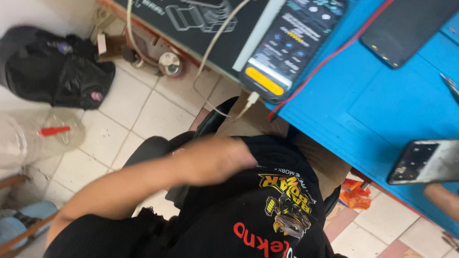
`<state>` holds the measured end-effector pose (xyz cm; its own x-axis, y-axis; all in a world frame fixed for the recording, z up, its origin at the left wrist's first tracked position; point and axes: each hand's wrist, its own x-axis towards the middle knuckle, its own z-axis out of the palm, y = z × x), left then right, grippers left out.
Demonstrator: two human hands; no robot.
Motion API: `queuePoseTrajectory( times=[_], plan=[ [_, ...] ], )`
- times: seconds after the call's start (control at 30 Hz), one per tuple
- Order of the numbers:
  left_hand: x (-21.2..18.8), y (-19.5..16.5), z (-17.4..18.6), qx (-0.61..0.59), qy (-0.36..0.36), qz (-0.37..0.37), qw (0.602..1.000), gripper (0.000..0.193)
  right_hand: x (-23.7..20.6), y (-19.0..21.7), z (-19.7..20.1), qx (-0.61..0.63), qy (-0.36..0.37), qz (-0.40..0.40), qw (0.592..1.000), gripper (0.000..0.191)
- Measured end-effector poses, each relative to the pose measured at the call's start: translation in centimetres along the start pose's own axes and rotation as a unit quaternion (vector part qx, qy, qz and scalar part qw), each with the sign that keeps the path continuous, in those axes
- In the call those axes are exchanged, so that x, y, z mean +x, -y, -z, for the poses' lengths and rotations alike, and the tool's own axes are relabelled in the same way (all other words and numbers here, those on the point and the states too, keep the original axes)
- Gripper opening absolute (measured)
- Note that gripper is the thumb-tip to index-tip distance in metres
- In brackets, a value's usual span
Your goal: The person works on a disassembled smartphone frame on a blue repair mat, prying at the edge of the frame and peeling old adhesive and residue from its inner surface by hand. They reposition the frame repeatedly and continue scraping the adhesive off the edges and back of the frame.
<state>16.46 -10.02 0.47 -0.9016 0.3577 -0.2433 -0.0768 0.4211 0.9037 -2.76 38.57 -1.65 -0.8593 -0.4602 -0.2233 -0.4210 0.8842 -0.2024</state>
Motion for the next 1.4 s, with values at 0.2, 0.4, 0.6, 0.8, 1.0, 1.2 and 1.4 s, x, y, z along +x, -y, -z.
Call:
queuePoseTrajectory(
  times=[0.2,0.4,0.6,0.8,1.0,1.2,1.4],
  plan=[
    [-3.5,11.2,11.4,0.114,-0.131,0.461,0.870,0.054,1.0,2.4,1.2,-0.024,0.023,-0.015,0.999,0.080],
    [2.5,13.5,12.5,0.169,-0.158,0.425,0.875,0.088,2.9,10.9,7.7,-0.041,-0.031,0.038,0.998,0.083],
    [3.5,11.3,10.3,0.385,0.256,0.361,0.810,0.059,4.9,14.4,11.1,-0.032,-0.051,0.044,0.997,0.082],
    [3.7,0.4,6.8,0.029,0.268,0.285,0.920,0.052,6.0,12.9,11.9,0.025,-0.012,0.068,0.997,0.085],
    [11.7,-9.2,2.4,-0.025,-0.018,-0.188,0.982,0.060,6.7,14.7,11.9,0.112,-0.117,0.079,0.984,0.050],
    [19.6,-10.0,0.5,0.089,-0.192,-0.173,0.962,0.115,8.6,17.8,7.5,0.150,-0.248,-0.024,0.957,0.014],
    [21.1,-9.9,-0.3,0.143,-0.181,-0.158,0.960,0.124,9.7,18.5,6.2,0.159,-0.290,-0.053,0.942,0.015]
  ],
)
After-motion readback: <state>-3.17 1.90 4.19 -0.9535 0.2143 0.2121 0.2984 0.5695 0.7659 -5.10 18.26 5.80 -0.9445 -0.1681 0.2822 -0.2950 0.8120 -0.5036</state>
